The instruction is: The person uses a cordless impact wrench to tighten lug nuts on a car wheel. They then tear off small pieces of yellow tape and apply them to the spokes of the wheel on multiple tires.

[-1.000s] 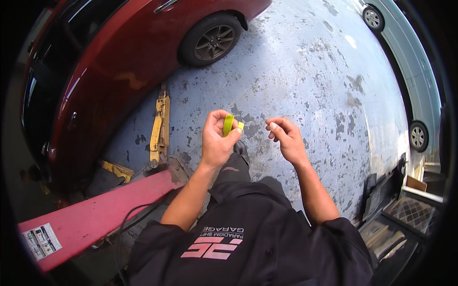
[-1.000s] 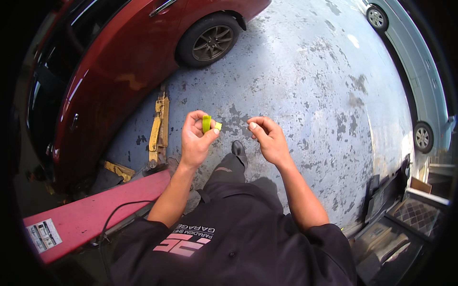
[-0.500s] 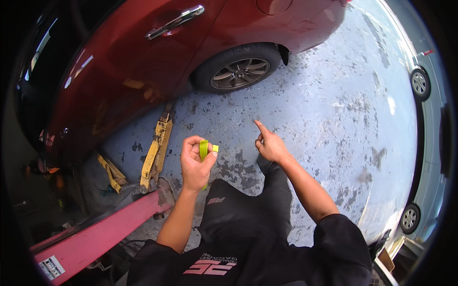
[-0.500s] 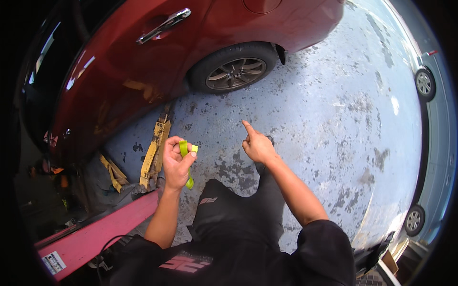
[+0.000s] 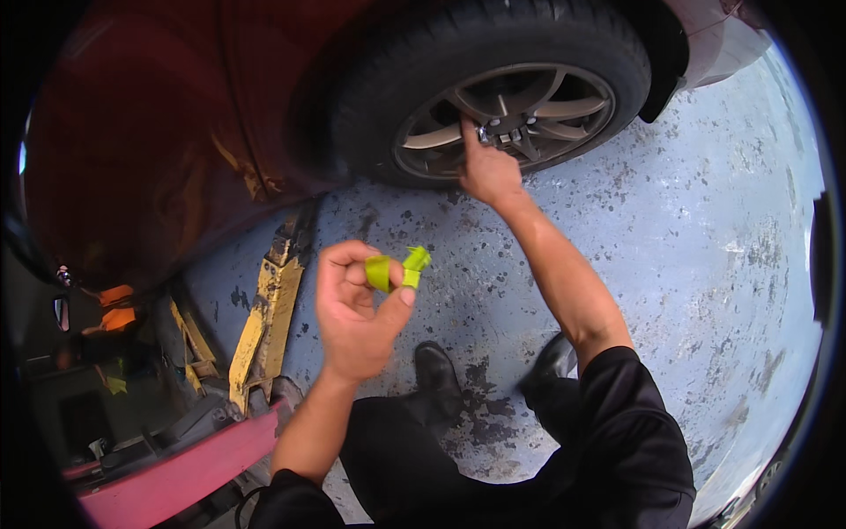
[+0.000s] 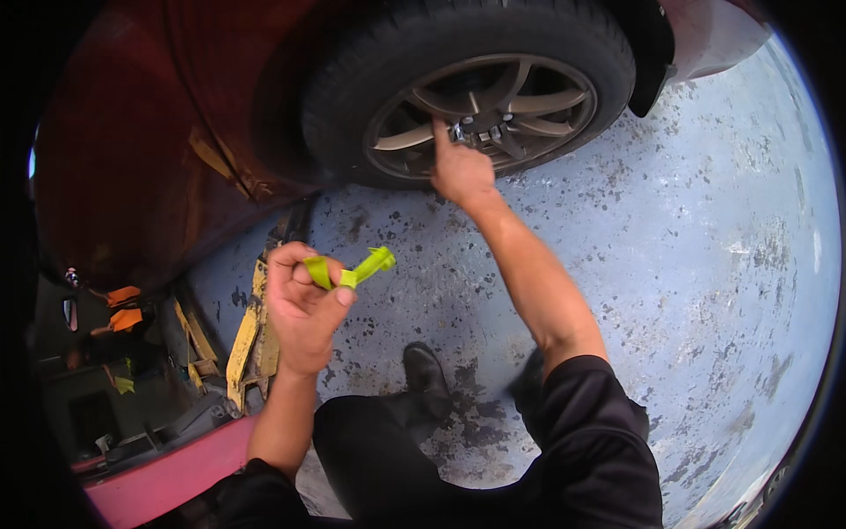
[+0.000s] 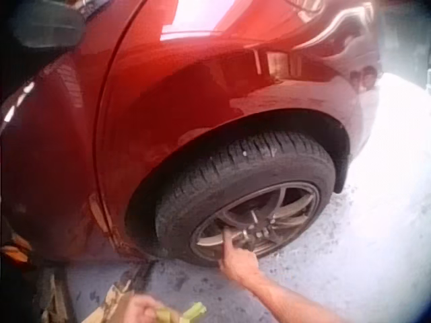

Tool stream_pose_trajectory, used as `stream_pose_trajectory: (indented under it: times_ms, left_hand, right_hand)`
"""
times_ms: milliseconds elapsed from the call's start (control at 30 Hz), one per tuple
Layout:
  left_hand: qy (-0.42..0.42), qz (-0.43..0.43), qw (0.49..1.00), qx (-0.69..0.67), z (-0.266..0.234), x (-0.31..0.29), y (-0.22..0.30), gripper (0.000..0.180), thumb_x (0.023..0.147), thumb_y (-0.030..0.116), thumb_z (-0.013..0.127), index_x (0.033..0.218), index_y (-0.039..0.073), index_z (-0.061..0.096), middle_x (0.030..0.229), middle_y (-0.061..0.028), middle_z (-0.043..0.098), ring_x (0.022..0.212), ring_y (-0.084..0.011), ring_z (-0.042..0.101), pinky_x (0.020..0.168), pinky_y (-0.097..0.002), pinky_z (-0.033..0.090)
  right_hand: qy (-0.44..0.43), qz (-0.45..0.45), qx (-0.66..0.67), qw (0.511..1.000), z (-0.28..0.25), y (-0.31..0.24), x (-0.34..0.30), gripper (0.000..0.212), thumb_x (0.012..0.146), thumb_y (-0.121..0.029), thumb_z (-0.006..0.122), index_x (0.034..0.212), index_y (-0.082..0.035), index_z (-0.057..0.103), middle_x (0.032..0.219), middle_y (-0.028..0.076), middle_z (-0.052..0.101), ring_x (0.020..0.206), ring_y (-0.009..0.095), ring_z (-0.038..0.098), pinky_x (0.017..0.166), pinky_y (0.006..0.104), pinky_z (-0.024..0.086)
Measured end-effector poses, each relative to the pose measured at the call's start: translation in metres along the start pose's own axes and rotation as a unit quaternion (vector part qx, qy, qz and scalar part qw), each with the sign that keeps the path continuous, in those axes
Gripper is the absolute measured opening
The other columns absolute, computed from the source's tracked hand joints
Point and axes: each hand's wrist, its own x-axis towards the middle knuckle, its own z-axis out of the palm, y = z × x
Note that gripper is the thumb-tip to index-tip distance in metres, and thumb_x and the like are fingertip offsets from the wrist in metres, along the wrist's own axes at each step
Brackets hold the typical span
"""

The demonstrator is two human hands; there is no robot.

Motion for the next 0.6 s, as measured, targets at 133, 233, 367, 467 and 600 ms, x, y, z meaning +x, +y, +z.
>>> stream_pose_trajectory:
  times_ms: [133, 233, 367, 467, 600]
  left_hand:
    - [-0.014, 0.005, 1.000, 0.006, -0.022, 0.009, -0.037, 0.049, 0.083, -0.009, 0.071, 0.121, 0.004, 0.042, 0.096, -0.0078, 0.062, 0.091, -0.0111, 0.058, 0.085, -0.0275, 0.047]
    - [-0.034, 0.028, 0.999, 0.025, -0.034, 0.009, -0.052, 0.051, 0.083, -0.004, 0.074, 0.122, 0.005, 0.042, 0.095, -0.0081, 0.063, 0.088, -0.0112, 0.058, 0.082, -0.0269, 0.049]
    - [-0.035, 0.050, 0.998, 0.029, -0.050, 0.005, -0.072, 0.053, 0.084, 0.004, 0.078, 0.122, 0.008, 0.042, 0.092, -0.0079, 0.063, 0.083, -0.0120, 0.060, 0.075, -0.0261, 0.051]
    - [-0.056, 0.082, 0.995, 0.007, -0.032, 0.012, -0.082, 0.053, 0.084, 0.004, 0.077, 0.122, 0.008, 0.041, 0.091, -0.0082, 0.063, 0.080, -0.0118, 0.060, 0.074, -0.0257, 0.050]
    - [-0.062, 0.097, 0.993, 0.004, -0.045, -0.001, -0.064, 0.051, 0.083, -0.001, 0.075, 0.122, 0.005, 0.041, 0.094, -0.0088, 0.063, 0.086, -0.0117, 0.058, 0.081, -0.0273, 0.048]
  right_hand:
    - [-0.038, -0.084, 0.135, 0.987, 0.051, -0.085, -0.020, 0.099, 0.084, -0.027, 0.066, 0.160, -0.001, 0.010, 0.077, 0.025, 0.070, 0.074, 0.045, 0.070, 0.077, 0.0513, 0.058]
    - [0.044, -0.089, 0.066, 0.993, 0.049, -0.018, -0.014, 0.094, 0.083, -0.021, 0.065, 0.163, -0.022, 0.015, 0.080, 0.023, 0.071, 0.073, 0.042, 0.071, 0.072, 0.0521, 0.058]
    - [0.108, -0.059, 0.086, 0.989, 0.032, -0.030, -0.021, 0.093, 0.082, -0.020, 0.065, 0.162, -0.014, 0.019, 0.076, 0.023, 0.071, 0.071, 0.043, 0.070, 0.069, 0.0522, 0.059]
    - [0.102, -0.075, 0.079, 0.989, 0.070, -0.054, -0.010, 0.093, 0.080, -0.023, 0.066, 0.161, -0.008, 0.021, 0.075, 0.025, 0.070, 0.071, 0.045, 0.070, 0.076, 0.0524, 0.058]
    - [0.121, -0.028, 0.071, 0.990, 0.043, -0.027, -0.014, 0.091, 0.082, -0.023, 0.067, 0.161, -0.018, 0.024, 0.076, 0.023, 0.071, 0.074, 0.042, 0.072, 0.075, 0.0513, 0.059]
